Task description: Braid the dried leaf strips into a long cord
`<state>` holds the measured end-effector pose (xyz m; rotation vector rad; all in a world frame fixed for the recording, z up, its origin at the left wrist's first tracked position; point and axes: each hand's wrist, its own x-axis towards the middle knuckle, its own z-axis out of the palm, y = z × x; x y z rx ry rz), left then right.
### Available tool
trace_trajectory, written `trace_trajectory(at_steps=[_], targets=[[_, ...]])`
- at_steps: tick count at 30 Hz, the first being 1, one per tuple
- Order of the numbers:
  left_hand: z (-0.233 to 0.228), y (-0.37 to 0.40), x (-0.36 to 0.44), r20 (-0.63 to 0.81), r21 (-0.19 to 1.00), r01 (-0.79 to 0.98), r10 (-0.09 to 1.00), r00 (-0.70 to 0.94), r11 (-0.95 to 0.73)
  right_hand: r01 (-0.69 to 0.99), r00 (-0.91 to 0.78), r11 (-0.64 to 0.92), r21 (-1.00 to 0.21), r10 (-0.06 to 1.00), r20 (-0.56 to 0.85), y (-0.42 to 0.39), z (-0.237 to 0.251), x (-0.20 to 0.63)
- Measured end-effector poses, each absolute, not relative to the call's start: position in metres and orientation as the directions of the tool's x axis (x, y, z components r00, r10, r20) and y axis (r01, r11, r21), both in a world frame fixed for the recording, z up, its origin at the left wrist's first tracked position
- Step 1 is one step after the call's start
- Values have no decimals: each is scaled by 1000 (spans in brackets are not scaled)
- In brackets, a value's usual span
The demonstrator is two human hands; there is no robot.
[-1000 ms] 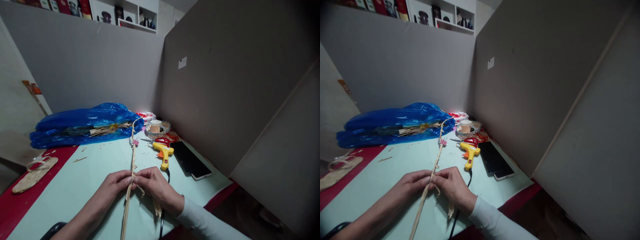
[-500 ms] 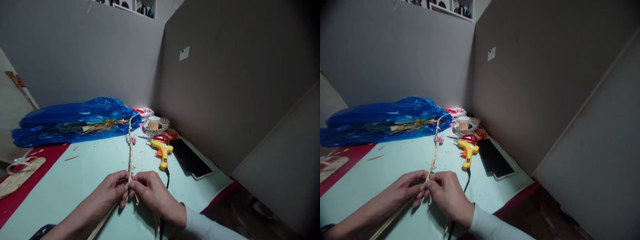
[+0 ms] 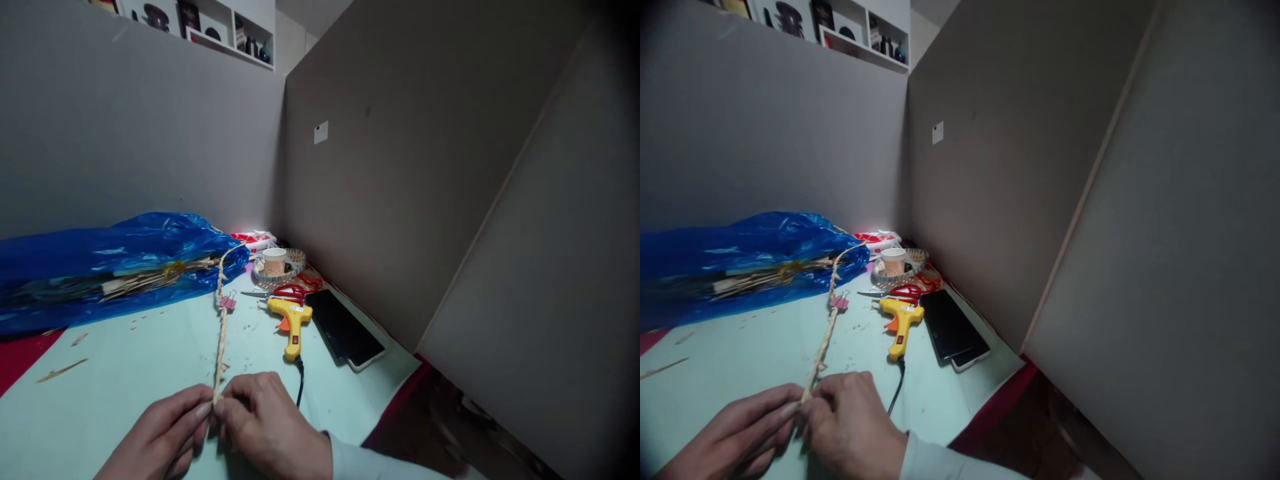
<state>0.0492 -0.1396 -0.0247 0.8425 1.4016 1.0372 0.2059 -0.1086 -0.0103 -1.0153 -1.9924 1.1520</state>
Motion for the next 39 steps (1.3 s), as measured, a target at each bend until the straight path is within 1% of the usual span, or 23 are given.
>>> trace_trajectory(at_steps=[2, 5, 7, 11, 14, 17, 21, 23, 25, 27, 29, 31, 34, 39], targets=[[-21, -141, 48, -335, 942, 0, 941, -45, 335, 304, -525, 323, -896, 842, 126, -108, -7, 208], [-13, -141, 46, -211, 967, 154, 977, 43, 202, 278, -549, 326, -904, 826, 129, -106, -6, 209], [-8, -139, 45, -176, 966, 204, 981, 83, 157, 269, -563, 332, -904, 816, 133, -105, -6, 209], [-6, -132, 43, -265, 962, 104, 952, 154, 251, 262, -570, 337, -904, 810, 137, -106, -7, 209], [-8, -127, 43, -310, 951, 58, 938, 152, 305, 299, -545, 351, -887, 826, 143, -107, -6, 209], [-10, -126, 44, -303, 952, 72, 947, 105, 297, 323, -537, 361, -875, 831, 145, -109, -5, 210], [-14, -130, 45, -245, 964, 111, 969, 12, 242, 346, -534, 397, -850, 828, 170, -111, -5, 210], [-20, -131, 44, -227, 971, 65, 973, -33, 229, 376, -526, 418, -827, 831, 181, -112, -6, 209], [-26, -131, 43, -226, 974, -32, 973, -48, 224, 407, -532, 428, -807, 829, 172, -111, -7, 208], [-32, -131, 42, -265, 957, -134, 963, -46, 257, 414, -543, 435, -800, 823, 167, -110, -10, 207], [-31, -132, 42, -329, 933, -164, 944, -28, 320, 394, -543, 435, -810, 821, 177, -108, -12, 207], [-25, -135, 43, -379, 917, -135, 925, 9, 376, 347, -543, 407, -845, 822, 173, -107, -12, 208], [-11, -139, 47, -403, 900, -153, 913, 65, 408, 284, -555, 319, -904, 824, 116, -106, -9, 209], [4, -145, 49, -366, 911, -173, 928, 75, 373, 256, -577, 238, -937, 815, 50, -103, -3, 210]])
